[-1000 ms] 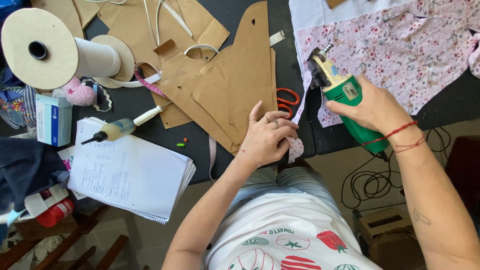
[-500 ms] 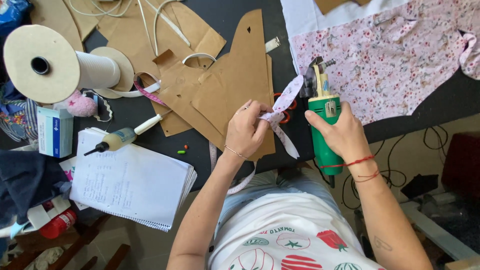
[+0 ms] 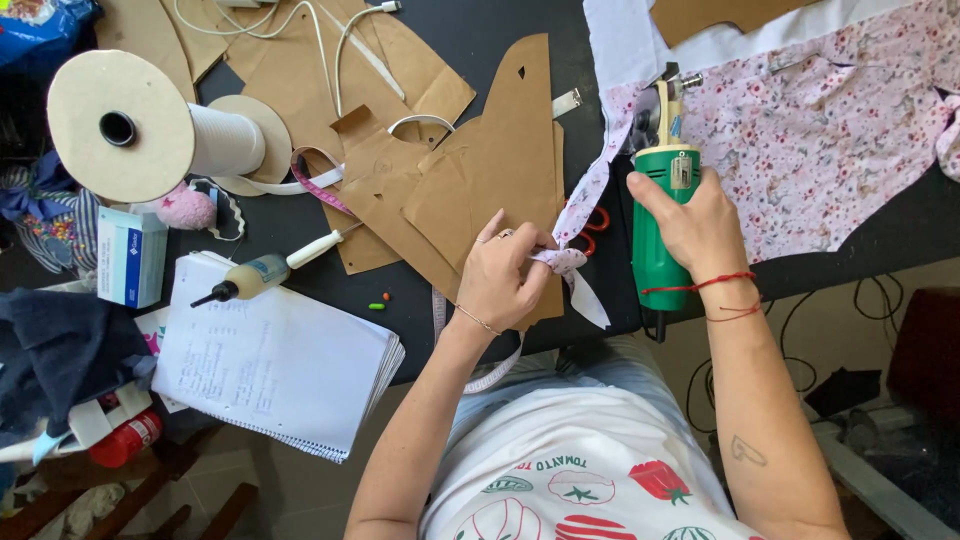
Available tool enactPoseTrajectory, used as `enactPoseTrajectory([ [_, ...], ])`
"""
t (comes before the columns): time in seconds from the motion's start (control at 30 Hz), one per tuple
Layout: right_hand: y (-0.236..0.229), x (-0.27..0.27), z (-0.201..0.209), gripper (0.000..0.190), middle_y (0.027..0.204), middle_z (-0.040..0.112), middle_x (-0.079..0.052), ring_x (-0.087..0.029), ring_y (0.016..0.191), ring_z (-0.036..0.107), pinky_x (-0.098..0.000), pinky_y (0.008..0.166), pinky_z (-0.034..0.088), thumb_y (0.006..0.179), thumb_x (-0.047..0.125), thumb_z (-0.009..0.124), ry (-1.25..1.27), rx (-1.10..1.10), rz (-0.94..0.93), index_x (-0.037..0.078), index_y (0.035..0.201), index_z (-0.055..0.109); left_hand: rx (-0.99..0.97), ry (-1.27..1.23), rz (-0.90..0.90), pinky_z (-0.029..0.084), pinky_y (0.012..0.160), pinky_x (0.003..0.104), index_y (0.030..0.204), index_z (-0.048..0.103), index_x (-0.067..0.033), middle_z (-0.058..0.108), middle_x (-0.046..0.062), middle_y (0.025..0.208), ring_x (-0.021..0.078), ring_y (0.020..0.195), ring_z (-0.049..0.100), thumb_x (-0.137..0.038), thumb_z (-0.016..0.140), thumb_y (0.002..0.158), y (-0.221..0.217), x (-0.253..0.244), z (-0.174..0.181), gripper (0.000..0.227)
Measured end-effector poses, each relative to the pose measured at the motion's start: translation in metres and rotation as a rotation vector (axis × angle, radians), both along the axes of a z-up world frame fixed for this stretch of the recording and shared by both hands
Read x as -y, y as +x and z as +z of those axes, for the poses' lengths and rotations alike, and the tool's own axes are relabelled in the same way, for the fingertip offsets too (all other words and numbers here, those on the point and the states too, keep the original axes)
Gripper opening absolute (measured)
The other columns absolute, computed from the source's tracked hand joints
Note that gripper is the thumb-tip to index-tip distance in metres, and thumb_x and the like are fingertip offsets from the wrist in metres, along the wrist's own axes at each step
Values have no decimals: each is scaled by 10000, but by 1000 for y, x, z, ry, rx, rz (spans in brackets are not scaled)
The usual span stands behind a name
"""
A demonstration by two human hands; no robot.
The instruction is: The person smooths a floral fabric on a table, retrieves a cardboard pattern from the floor, and places it on the fabric. They trace the pattern's outline with a pen and then use a handheld electric rotary cutter to cut the fabric along the marked lines.
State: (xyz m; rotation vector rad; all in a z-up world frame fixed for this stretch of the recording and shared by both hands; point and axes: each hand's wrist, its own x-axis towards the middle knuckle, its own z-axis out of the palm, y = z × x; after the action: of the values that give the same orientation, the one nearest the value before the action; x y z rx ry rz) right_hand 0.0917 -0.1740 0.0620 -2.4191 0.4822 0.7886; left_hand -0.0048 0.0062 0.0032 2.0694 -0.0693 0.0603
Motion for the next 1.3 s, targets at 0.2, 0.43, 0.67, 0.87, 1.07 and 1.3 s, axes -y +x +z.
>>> enactPoseTrajectory([
  [0.2,-13,10,35,698,1069,514,-293,-420,1095,430,-488,916,335,635,500,640,95,-159,90,24,1114,462,166,339,114,221,1001,492,802,536,-166,586,31,650,192,772,586,-133,549,678,18,-14,20,129],
  [0.43,-21,151,4,486,845,616,-57,-168,737,516,-278,696,385,592,271,667,65,-118,207,89,1029,557,63,420,35,142,931,658,1078,503,-152,446,73,1138,255,1069,459,-68,523,490,42,65,51,594],
  [0.67,104,250,16,495,934,605,-149,-296,821,547,-363,718,381,615,275,674,-177,75,457,66,1041,533,-133,519,-545,102,1014,624,949,639,-369,231,64,1373,242,1279,199,-311,506,704,89,266,18,285],
  [0.87,191,255,18,564,932,610,-181,-375,856,572,-414,691,408,594,339,680,-266,86,849,101,1072,499,-281,752,-345,52,1016,605,1275,345,-296,65,71,1433,298,1322,59,-382,377,806,122,358,-11,477],
  [1.07,238,222,20,629,906,648,-143,-336,813,608,-365,714,444,569,405,626,-473,-107,1162,166,1130,474,-102,194,-4,319,878,466,1093,462,-170,476,31,1064,184,989,478,-206,531,726,115,348,-30,375],
  [1.3,255,196,12,594,843,678,-124,-314,803,624,-345,698,457,524,441,603,-612,-146,1407,248,1073,480,-325,-345,305,426,589,366,1068,409,-176,544,20,833,232,727,570,-154,587,713,108,330,-20,398],
])
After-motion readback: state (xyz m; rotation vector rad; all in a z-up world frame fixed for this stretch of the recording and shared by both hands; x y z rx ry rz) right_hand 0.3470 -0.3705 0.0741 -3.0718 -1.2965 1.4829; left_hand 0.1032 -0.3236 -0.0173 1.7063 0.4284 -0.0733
